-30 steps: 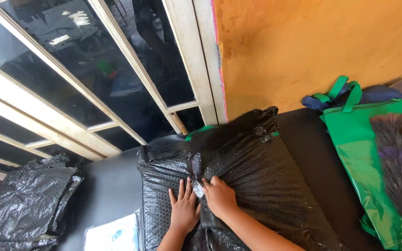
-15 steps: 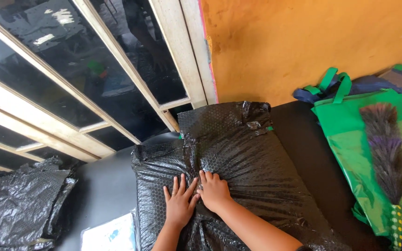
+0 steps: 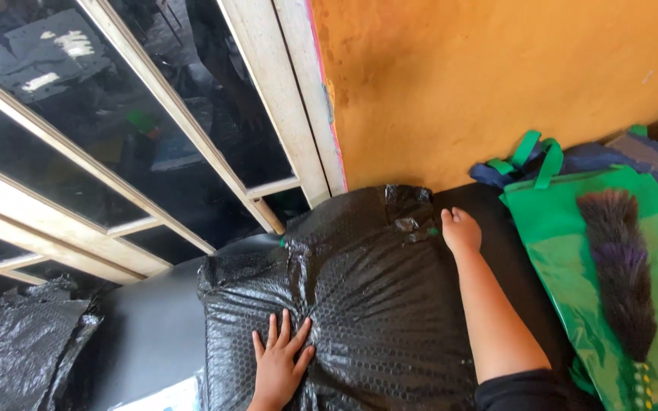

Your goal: Wrapping a green pillow in black bubble wrap and securing it with orange tape using a dispenser.

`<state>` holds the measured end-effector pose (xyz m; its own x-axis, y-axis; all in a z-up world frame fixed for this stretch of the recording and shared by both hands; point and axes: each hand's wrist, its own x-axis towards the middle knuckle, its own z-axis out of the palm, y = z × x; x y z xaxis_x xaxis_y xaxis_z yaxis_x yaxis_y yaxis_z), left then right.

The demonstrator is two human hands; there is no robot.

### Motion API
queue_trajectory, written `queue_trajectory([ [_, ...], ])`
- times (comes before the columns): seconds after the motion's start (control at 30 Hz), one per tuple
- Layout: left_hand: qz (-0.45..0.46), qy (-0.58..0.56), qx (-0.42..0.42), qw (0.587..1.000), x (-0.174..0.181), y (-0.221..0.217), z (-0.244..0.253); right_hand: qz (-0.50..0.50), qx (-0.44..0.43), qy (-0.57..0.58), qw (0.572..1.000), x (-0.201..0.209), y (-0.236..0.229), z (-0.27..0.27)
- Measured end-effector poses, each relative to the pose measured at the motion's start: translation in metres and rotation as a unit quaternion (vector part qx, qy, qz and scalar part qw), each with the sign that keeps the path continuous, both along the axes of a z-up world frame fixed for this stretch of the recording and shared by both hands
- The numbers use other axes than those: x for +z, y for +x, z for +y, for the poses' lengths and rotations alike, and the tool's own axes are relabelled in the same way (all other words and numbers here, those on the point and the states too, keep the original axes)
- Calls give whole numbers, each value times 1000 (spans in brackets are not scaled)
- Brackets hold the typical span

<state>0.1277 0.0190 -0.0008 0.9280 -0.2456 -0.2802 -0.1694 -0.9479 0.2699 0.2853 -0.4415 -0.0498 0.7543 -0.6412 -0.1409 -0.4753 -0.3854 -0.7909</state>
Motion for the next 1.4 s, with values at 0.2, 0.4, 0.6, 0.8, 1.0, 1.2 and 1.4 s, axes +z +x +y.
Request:
queue_trajectory([
  [0.2, 34, 59, 8, 998, -26, 10, 7, 205, 50, 184, 960, 25, 34, 8],
  [0.4, 116, 110, 3, 987, -21, 17, 5, 145, 191, -1, 971, -47, 98, -15],
  [0.6, 131, 95, 12, 987, -16, 17, 1, 117, 243, -35, 962, -50, 96, 4],
  [0.8, 111, 9, 25, 993, 3, 13, -3, 280, 257, -179, 907, 41, 69, 46],
  [1.0, 63, -29, -3, 998, -5, 10, 1, 333, 314, -155, 875, 67, 52, 72],
  [1.2, -25, -42, -22, 999, -26, 11, 7, 0, 480, -176, 859, 139, -109, 182],
  [1.4, -99, -38, -41, 994, -33, 9, 6, 69, 654, -103, 746, 19, -274, 254],
])
